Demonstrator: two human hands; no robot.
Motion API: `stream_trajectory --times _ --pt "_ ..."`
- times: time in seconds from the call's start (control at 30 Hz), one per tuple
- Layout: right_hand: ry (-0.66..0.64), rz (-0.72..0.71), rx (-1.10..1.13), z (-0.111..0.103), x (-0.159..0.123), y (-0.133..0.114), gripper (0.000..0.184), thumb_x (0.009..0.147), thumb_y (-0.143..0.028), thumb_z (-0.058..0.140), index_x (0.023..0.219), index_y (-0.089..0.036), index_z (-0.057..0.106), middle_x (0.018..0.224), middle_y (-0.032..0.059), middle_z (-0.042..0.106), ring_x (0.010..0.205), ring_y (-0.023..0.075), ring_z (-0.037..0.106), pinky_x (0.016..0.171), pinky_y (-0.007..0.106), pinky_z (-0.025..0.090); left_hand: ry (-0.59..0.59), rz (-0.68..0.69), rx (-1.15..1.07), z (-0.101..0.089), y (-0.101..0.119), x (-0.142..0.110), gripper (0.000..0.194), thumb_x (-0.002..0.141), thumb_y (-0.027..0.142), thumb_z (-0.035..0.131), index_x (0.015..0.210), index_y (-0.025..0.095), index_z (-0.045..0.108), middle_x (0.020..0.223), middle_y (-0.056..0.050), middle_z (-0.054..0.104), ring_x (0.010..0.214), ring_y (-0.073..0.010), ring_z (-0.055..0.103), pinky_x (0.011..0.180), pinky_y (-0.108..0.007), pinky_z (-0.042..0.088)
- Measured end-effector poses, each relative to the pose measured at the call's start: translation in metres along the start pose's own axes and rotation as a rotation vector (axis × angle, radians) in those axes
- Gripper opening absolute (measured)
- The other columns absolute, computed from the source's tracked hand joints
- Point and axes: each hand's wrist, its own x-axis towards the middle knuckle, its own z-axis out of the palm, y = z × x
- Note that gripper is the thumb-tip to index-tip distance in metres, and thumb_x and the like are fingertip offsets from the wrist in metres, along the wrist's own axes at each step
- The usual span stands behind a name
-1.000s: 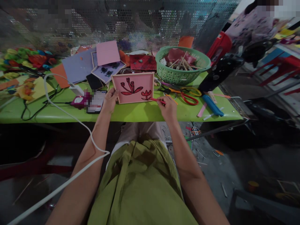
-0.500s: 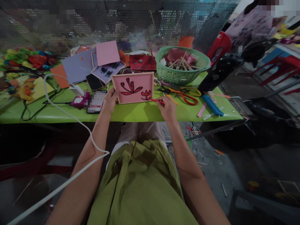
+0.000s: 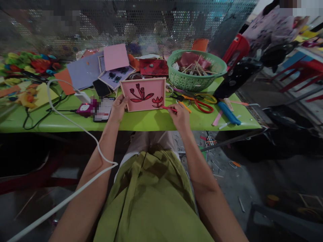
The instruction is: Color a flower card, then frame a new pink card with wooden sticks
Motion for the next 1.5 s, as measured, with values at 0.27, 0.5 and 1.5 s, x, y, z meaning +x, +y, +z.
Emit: stream_trajectory --times 0.27,0.5,1.5 --pt "-0.040 -0.021 -0.013 -0.0015 -0.0004 -0.0015 0.010 0.091 -0.026 0.067 0.090 -0.027 0.076 0.090 0.0073 0.075 0.091 0.0284 0.069 0.083 0.043 0.056 0.020 -0.020 0.010 -0.0001 -0.0013 0.0002 0.051 0.086 0.048 0.085 0.063 0.021 0.049 0.062 0.004 0.038 0.063 -0.0131 0.047 0.059 -0.026 0.044" --pt "-0.018 -0.009 -0.002 -0.0014 -0.0005 -0.0017 0.009 0.090 -0.023 0.067 0.088 -0.027 0.075 0.090 0.0075 0.076 0.090 0.0285 0.069 0.082 0.044 0.056 0.002 0.005 0.010 -0.0012 -0.0018 0.0004 0.053 0.083 0.056 0.085 0.063 0.021 0.051 0.061 0.004 0.039 0.061 -0.0124 0.044 0.056 -0.026 0.042" --pt "0.012 -0.008 0.001 0.0013 -0.0009 0.0019 0.008 0.090 -0.023 0.068 0.088 -0.025 0.075 0.088 0.0069 0.076 0.088 0.0270 0.069 0.081 0.041 0.055 0.013 0.014 -0.015 -0.0001 -0.0057 0.0020 0.053 0.086 0.047 0.085 0.062 0.020 0.047 0.060 0.005 0.036 0.058 -0.0102 0.041 0.054 -0.024 0.039"
